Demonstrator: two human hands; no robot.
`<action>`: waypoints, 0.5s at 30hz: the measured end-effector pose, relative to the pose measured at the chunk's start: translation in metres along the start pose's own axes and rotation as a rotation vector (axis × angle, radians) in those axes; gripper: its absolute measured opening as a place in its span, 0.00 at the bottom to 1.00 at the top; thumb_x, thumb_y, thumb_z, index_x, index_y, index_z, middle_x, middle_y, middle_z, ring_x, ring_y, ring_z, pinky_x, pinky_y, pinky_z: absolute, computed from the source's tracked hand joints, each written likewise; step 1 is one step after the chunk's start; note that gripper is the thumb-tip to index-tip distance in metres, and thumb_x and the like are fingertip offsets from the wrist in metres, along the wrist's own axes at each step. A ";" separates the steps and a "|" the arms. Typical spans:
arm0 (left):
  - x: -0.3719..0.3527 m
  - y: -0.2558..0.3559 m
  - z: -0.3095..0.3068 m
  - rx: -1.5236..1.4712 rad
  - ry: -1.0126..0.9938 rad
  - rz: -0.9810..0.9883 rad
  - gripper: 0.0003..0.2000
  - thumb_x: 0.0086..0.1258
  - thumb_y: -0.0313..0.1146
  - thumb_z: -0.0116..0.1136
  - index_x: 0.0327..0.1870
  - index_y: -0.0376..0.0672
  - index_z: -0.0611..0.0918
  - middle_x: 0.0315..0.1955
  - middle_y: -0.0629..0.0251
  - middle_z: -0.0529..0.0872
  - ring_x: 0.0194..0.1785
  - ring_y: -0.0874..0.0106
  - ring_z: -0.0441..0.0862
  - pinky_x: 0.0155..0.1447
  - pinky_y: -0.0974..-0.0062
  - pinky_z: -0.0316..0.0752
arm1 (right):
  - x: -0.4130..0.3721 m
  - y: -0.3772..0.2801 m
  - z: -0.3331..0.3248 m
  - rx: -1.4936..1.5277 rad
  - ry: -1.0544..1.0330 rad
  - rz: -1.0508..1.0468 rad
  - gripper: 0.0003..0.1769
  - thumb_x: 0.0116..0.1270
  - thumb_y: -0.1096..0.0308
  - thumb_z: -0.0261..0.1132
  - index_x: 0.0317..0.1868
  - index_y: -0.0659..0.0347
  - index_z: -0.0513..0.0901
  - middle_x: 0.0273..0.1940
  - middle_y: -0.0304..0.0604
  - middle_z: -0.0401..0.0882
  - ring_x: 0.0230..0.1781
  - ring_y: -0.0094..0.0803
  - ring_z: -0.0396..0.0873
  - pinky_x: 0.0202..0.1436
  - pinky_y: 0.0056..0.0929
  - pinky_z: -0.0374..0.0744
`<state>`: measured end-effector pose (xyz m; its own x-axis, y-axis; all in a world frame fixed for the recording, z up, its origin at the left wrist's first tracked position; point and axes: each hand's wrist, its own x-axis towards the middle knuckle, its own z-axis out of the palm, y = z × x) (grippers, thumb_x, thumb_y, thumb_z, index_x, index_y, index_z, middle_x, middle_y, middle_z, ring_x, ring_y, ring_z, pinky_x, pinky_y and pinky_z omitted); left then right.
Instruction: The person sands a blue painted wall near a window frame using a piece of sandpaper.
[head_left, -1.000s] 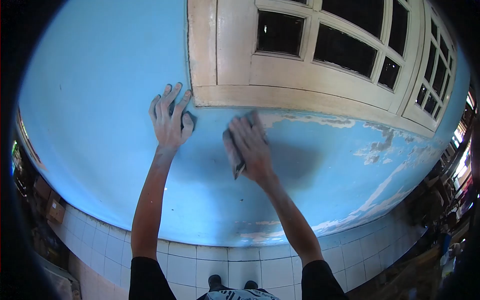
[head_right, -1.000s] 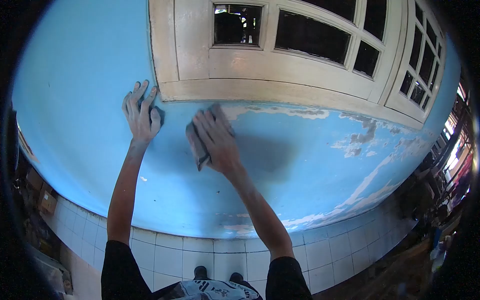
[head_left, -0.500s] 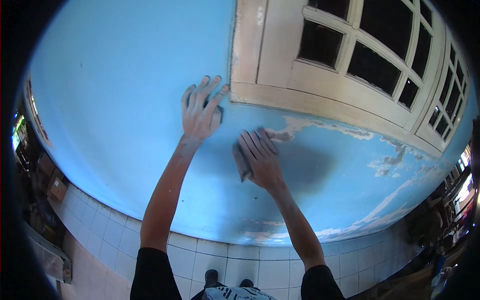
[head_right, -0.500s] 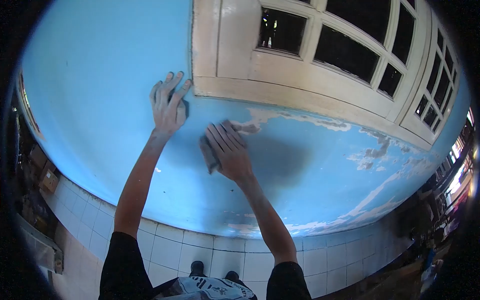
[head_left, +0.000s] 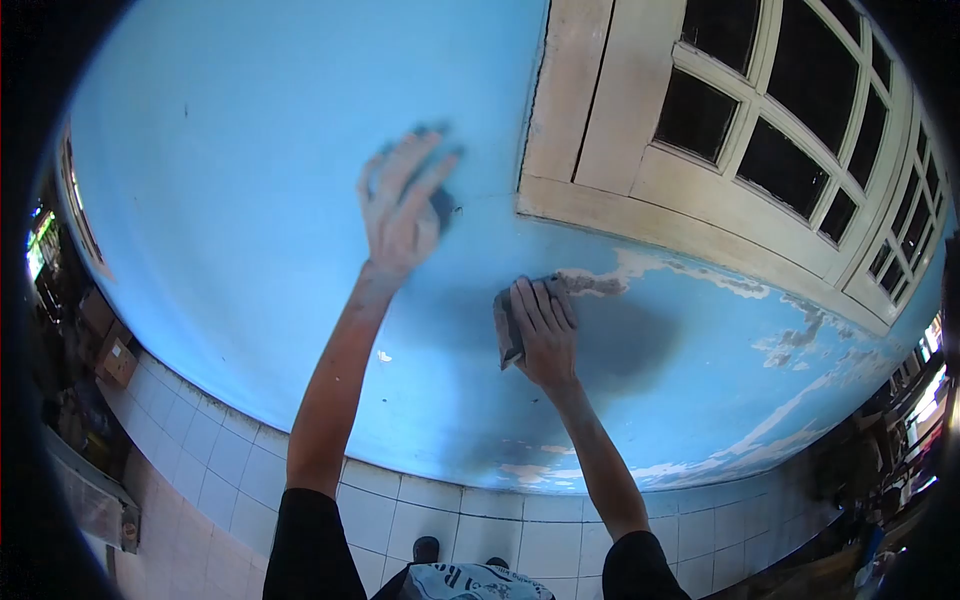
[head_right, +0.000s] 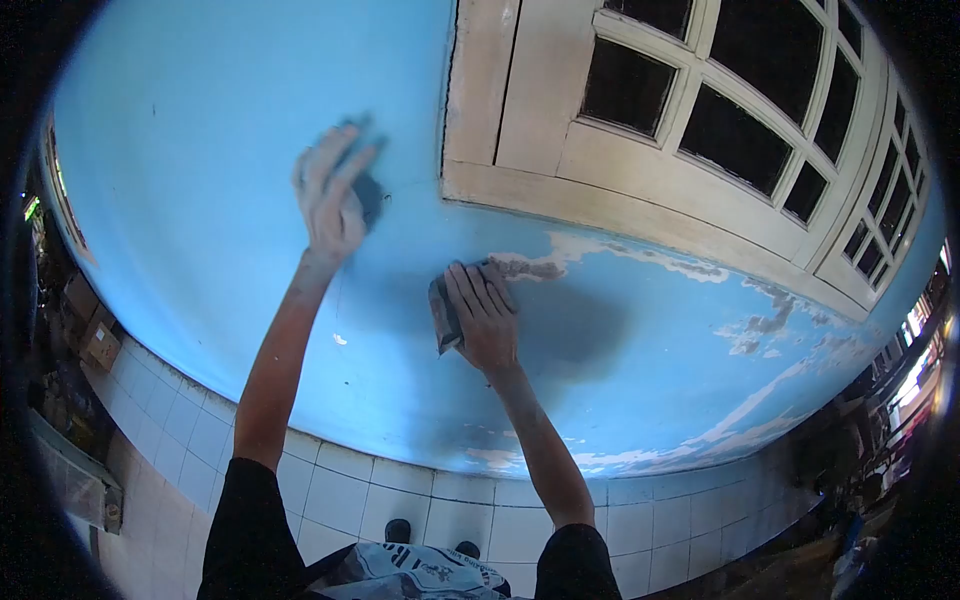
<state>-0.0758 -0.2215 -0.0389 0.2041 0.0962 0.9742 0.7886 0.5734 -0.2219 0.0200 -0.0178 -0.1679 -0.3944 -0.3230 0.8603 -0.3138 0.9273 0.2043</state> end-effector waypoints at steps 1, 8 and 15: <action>-0.001 -0.008 0.001 -0.005 -0.003 0.000 0.23 0.63 0.24 0.40 0.58 0.47 0.81 0.64 0.64 0.76 0.68 0.66 0.71 0.72 0.57 0.53 | 0.010 -0.005 -0.010 0.054 0.034 0.022 0.38 0.55 0.61 0.66 0.67 0.61 0.70 0.68 0.45 0.68 0.70 0.39 0.65 0.75 0.42 0.60; -0.007 -0.020 0.008 0.057 0.066 -0.174 0.23 0.64 0.28 0.38 0.57 0.45 0.80 0.63 0.61 0.76 0.69 0.61 0.70 0.73 0.54 0.50 | 0.064 -0.008 -0.014 0.042 0.062 0.062 0.29 0.60 0.66 0.62 0.62 0.69 0.74 0.63 0.53 0.74 0.68 0.46 0.68 0.74 0.55 0.59; -0.008 -0.023 0.009 0.074 0.028 -0.159 0.21 0.74 0.37 0.34 0.61 0.43 0.77 0.65 0.62 0.75 0.71 0.61 0.66 0.73 0.54 0.50 | 0.062 -0.012 -0.011 0.068 0.194 0.041 0.21 0.64 0.74 0.60 0.58 0.69 0.78 0.62 0.51 0.76 0.68 0.45 0.70 0.73 0.48 0.64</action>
<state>-0.1008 -0.2280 -0.0409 0.0969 -0.0231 0.9950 0.7675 0.6383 -0.0599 0.0086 -0.0465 -0.1116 -0.2365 -0.2365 0.9424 -0.3613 0.9218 0.1407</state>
